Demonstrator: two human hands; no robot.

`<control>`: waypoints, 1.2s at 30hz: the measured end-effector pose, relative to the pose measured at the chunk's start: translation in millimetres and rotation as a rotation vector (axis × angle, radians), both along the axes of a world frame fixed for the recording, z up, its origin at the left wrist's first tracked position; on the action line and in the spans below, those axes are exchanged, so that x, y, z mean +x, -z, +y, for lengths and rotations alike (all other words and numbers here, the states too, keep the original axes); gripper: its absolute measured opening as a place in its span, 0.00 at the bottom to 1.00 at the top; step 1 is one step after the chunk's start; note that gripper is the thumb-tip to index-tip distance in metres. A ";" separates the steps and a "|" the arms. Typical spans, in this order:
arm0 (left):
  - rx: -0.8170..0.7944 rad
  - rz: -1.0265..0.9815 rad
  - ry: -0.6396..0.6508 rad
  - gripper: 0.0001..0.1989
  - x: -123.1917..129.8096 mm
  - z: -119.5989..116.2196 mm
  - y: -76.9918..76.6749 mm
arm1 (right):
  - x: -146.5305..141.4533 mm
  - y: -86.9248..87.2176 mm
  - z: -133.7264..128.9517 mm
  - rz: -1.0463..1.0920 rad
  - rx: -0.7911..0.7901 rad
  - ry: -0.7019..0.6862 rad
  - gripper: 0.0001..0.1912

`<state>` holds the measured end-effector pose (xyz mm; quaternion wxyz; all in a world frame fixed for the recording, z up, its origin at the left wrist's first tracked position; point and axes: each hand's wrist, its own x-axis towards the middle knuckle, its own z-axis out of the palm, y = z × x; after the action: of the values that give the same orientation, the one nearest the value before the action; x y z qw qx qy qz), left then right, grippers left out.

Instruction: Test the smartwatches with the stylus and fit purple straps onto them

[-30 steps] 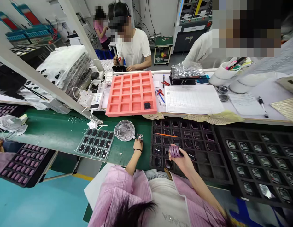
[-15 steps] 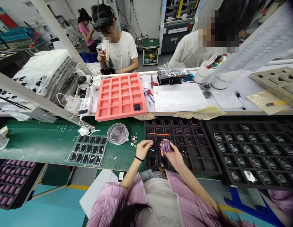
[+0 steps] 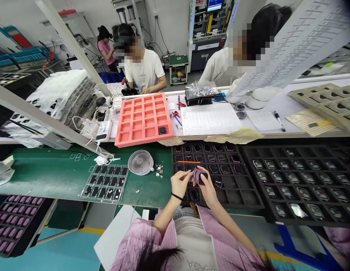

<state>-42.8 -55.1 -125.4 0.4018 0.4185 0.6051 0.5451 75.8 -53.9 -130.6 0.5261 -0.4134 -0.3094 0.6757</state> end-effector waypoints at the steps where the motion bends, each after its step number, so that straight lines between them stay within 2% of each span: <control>1: 0.006 0.005 -0.006 0.09 1.5 -1.0 -1.4 | 0.1 1.2 -1.5 -0.024 0.011 0.016 0.18; 3: 0.003 -0.026 -0.007 0.08 4.3 -2.3 -3.0 | 0.0 1.8 -3.6 -0.044 0.019 0.036 0.19; 6: -0.032 -0.189 -0.006 0.09 8.5 -2.4 -2.4 | -1.2 -3.9 -4.3 0.033 -0.012 0.024 0.19; 11: -0.209 -0.735 0.085 0.26 19.7 -6.0 2.8 | -5.8 -18.3 -5.4 0.246 -0.126 0.065 0.16; 14: -0.318 -0.989 0.172 0.27 24.2 -12.1 5.8 | -8.2 -19.1 -9.8 0.296 -0.176 0.067 0.16; 19: -0.371 -1.001 0.161 0.21 21.3 -23.7 11.7 | -12.4 -11.6 -20.5 0.267 -0.209 0.040 0.15; 23: -0.321 -0.945 0.166 0.24 16.9 -30.4 23.5 | -19.4 -6.6 -26.0 0.247 -0.221 -0.008 0.15; 26: -0.300 -0.819 0.223 0.29 1.3 -28.0 43.6 | -24.5 -3.6 -25.8 0.246 -0.225 -0.045 0.14; 28: -0.318 -0.577 0.258 0.28 -21.6 -22.9 62.9 | -25.0 -1.9 -22.9 0.244 -0.213 -0.068 0.15; 29: -0.323 -0.385 0.229 0.25 -36.3 -20.2 73.8 | -23.9 -1.1 -20.9 0.244 -0.208 -0.079 0.15; 30: -0.334 -0.121 0.140 0.21 -51.9 -18.0 84.9 | -21.9 -0.3 -18.7 0.245 -0.205 -0.087 0.15; 32: -0.418 0.524 -0.048 0.12 -81.9 -15.8 106.7 | -16.0 1.4 -14.2 0.244 -0.210 -0.093 0.16; 34: -0.476 0.674 -0.076 0.10 -104.1 -16.8 125.9 | -9.6 3.3 -11.1 0.235 -0.218 -0.083 0.16; 36: -0.512 0.735 -0.051 0.10 -115.9 -19.0 140.9 | -4.7 5.1 -9.6 0.223 -0.221 -0.072 0.16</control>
<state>-158.7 -74.1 -266.3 0.2374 0.4562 0.8333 0.2027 71.1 -63.5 -135.7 0.4839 -0.3799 -0.1875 0.7657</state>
